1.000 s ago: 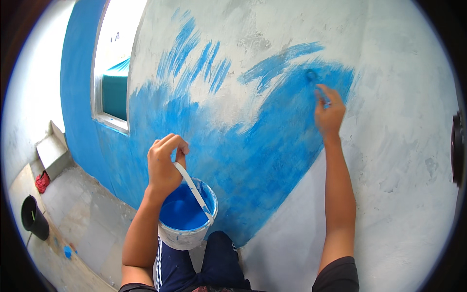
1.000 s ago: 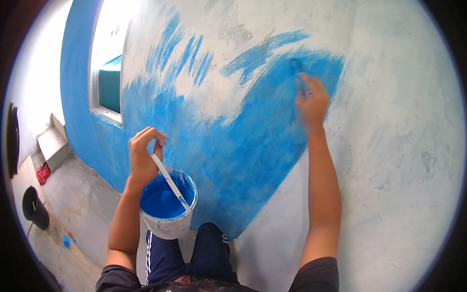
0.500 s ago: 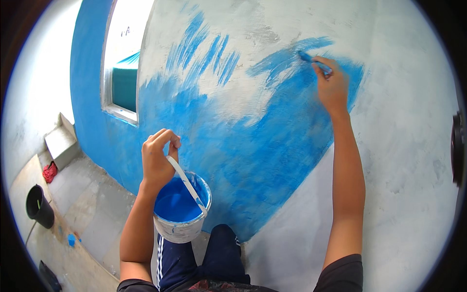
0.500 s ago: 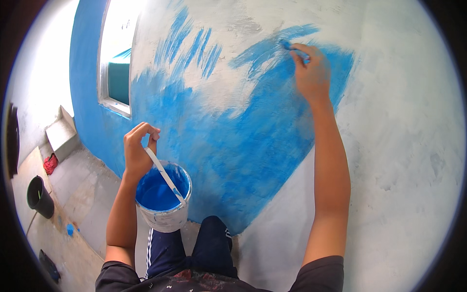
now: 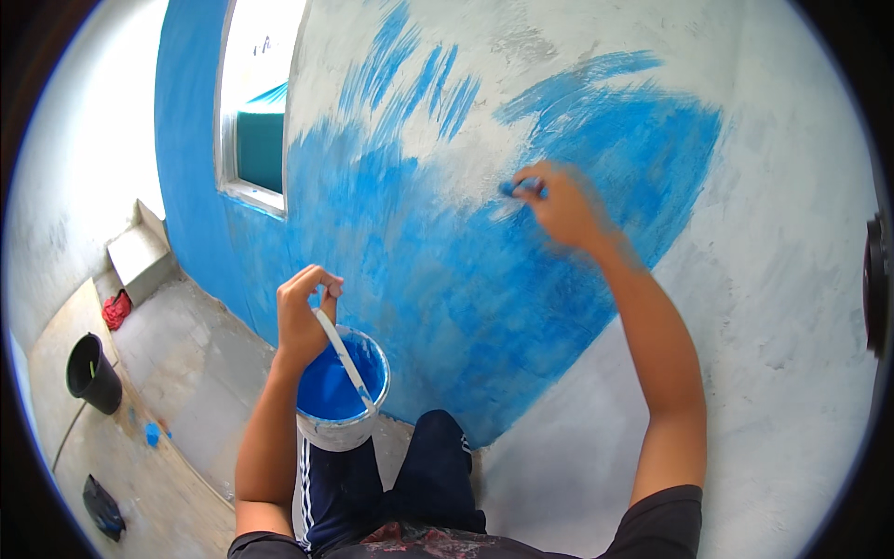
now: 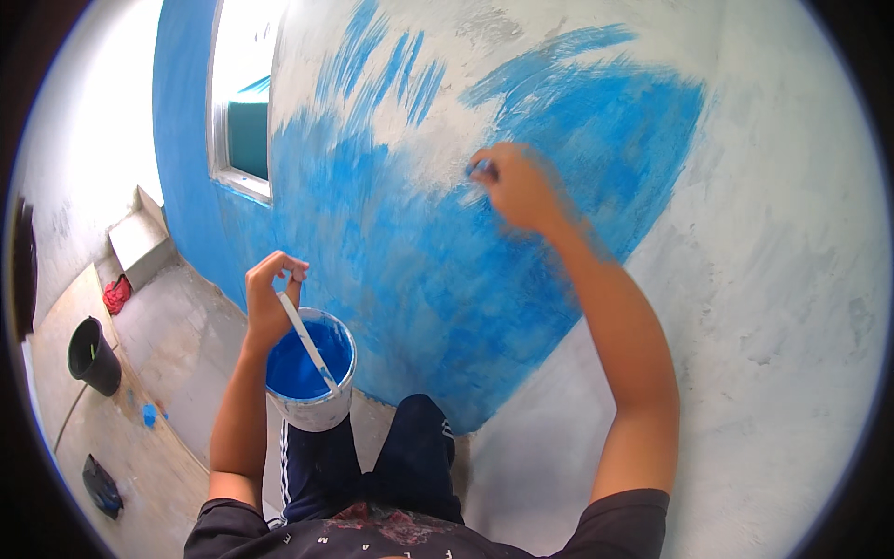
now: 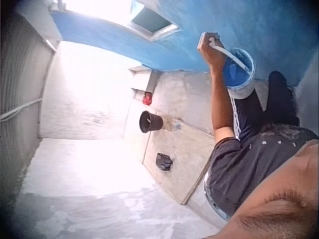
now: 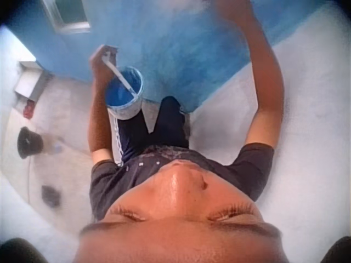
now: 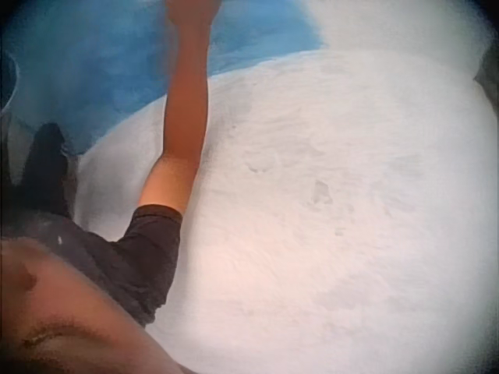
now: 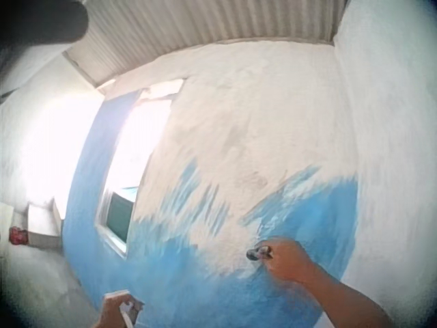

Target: The person paints a wall with blue paint using a brush, dipping the brush into a small white bucket several times.

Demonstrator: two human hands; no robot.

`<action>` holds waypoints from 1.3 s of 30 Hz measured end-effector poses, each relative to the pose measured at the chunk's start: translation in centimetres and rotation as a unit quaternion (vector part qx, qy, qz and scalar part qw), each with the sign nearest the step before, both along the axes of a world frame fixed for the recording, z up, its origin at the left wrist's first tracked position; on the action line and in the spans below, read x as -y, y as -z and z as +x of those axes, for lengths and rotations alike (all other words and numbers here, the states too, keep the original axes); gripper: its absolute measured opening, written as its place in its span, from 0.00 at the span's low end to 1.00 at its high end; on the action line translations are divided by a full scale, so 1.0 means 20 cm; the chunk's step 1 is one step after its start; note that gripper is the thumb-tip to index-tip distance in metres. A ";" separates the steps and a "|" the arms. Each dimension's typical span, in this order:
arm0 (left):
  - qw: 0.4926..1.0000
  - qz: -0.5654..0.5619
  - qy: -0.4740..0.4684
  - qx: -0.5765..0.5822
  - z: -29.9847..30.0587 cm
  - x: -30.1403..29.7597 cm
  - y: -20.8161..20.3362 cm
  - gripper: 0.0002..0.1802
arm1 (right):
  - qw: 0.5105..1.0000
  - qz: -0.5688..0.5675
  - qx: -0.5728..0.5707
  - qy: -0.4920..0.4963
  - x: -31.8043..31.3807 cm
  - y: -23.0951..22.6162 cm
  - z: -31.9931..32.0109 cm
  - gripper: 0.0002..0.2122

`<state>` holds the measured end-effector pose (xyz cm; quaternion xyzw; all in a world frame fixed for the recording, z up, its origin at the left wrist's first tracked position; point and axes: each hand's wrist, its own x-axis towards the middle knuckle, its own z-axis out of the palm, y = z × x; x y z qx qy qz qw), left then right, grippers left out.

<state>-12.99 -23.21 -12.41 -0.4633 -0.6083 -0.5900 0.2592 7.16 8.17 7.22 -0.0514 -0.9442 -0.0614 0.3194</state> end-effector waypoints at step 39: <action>0.981 -0.059 0.099 0.155 -0.11 -0.28 0.27 0.05 | 0.938 0.039 -0.344 0.029 -0.15 -0.31 0.19 0.08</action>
